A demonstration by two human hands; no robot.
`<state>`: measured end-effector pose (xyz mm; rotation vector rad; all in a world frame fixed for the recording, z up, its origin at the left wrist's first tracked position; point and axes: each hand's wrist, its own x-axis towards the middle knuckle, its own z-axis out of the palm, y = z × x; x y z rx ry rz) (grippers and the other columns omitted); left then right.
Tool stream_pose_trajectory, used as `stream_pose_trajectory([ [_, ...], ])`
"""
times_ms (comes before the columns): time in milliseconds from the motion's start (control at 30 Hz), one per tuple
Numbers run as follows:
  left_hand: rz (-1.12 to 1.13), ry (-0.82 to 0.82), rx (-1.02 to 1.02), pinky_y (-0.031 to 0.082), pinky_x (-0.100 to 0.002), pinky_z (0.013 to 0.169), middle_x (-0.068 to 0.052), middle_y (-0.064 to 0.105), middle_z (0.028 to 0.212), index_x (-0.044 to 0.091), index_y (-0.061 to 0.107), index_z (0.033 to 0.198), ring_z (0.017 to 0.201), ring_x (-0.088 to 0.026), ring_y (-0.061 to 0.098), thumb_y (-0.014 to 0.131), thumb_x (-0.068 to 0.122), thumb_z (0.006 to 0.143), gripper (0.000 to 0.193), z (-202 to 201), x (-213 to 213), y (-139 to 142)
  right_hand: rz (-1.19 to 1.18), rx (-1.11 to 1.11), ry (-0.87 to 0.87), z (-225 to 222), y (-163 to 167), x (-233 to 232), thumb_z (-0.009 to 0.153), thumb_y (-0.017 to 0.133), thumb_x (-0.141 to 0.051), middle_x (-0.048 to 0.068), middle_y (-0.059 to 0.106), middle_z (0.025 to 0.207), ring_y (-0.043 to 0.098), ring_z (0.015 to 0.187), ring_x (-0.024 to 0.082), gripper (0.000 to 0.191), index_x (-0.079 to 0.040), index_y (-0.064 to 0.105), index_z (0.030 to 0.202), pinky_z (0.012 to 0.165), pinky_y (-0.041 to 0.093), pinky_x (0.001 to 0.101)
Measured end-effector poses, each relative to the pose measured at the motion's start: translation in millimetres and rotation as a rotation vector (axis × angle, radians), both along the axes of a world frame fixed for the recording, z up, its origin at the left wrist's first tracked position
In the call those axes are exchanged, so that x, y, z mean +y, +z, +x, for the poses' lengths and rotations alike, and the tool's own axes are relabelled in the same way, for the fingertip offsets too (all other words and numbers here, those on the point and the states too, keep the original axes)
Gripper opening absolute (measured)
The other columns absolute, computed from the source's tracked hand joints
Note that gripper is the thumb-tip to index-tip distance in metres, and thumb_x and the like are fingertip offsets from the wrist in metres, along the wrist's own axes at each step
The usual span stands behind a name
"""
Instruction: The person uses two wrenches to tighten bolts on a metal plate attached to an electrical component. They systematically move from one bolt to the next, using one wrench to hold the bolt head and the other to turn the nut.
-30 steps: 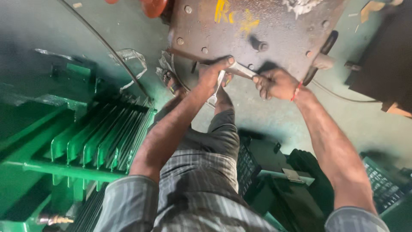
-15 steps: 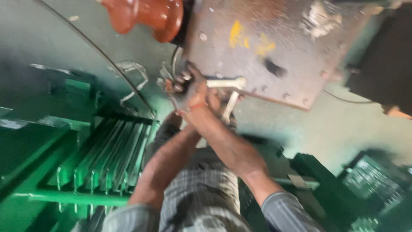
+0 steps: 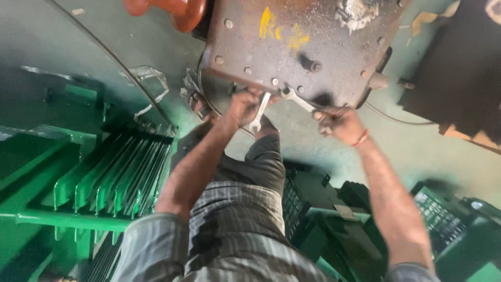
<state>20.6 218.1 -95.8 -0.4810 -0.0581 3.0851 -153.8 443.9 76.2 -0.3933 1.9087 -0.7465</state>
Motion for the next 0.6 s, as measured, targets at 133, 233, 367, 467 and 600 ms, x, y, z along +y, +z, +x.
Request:
stream_pose_trajectory([
  [133, -0.287, -0.036, -0.16, 0.056, -0.048, 0.093, -0.012, 0.068, 0.105, 0.002, 0.066, 0.113, 0.098, -0.024, 0.066, 0.073, 0.017, 0.088, 0.029, -6.7, 8.0, 18.5, 0.287, -0.056, 0.186, -74.5, -8.8, -42.4, 0.092, 0.076, -0.027, 0.008, 0.072, 0.071, 0.065, 0.057, 0.014, 0.027, -0.005, 0.079, 0.107, 0.053, 0.053, 0.0307],
  [233, -0.478, -0.151, -0.474, 0.049, -0.033, 0.067, -0.014, 0.071, 0.098, 0.0, 0.071, 0.112, 0.083, -0.023, 0.066, 0.075, 0.028, 0.09, 0.036, -26.0, 13.7, 29.7, 0.289, 0.081, 0.408, -102.4, -15.0, -78.4, 0.086, 0.083, -0.034, 0.01, 0.073, 0.074, 0.064, 0.06, 0.018, 0.032, -0.013, 0.079, 0.109, 0.056, 0.053, 0.0357],
  [367, -0.602, 0.033, -0.621, 0.051, -0.032, 0.053, -0.01, 0.071, 0.095, -0.001, 0.069, 0.108, 0.077, -0.02, 0.067, 0.089, 0.018, 0.075, 0.043, -39.7, 15.8, 36.1, 0.045, 0.436, 0.696, -102.4, -15.7, -95.1, 0.088, 0.076, -0.044, 0.009, 0.075, 0.086, 0.069, 0.077, 0.027, 0.034, -0.013, 0.083, 0.101, 0.073, 0.055, 0.0433],
  [467, -0.487, -0.035, -0.614, 0.05, -0.028, 0.054, -0.01, 0.07, 0.095, -0.002, 0.071, 0.109, 0.076, -0.018, 0.064, 0.089, 0.023, 0.074, 0.046, -46.1, 12.9, 40.8, 0.077, 0.682, 0.829, -80.9, -14.4, -86.6, 0.095, 0.067, -0.054, 0.012, 0.076, 0.092, 0.07, 0.084, 0.035, 0.042, -0.017, 0.082, 0.108, 0.076, 0.055, 0.0499],
  [600, -0.615, 0.118, -0.703, 0.047, -0.031, 0.049, -0.009, 0.069, 0.093, 0.0, 0.072, 0.101, 0.074, -0.019, 0.065, 0.09, 0.018, 0.067, 0.042, -55.1, 8.9, 55.8, -0.022, 1.0, 0.793, -50.7, -13.5, -65.7, 0.098, 0.062, -0.057, 0.017, 0.075, 0.098, 0.071, 0.091, 0.038, 0.051, -0.01, 0.075, 0.113, 0.074, 0.054, 0.0503],
])
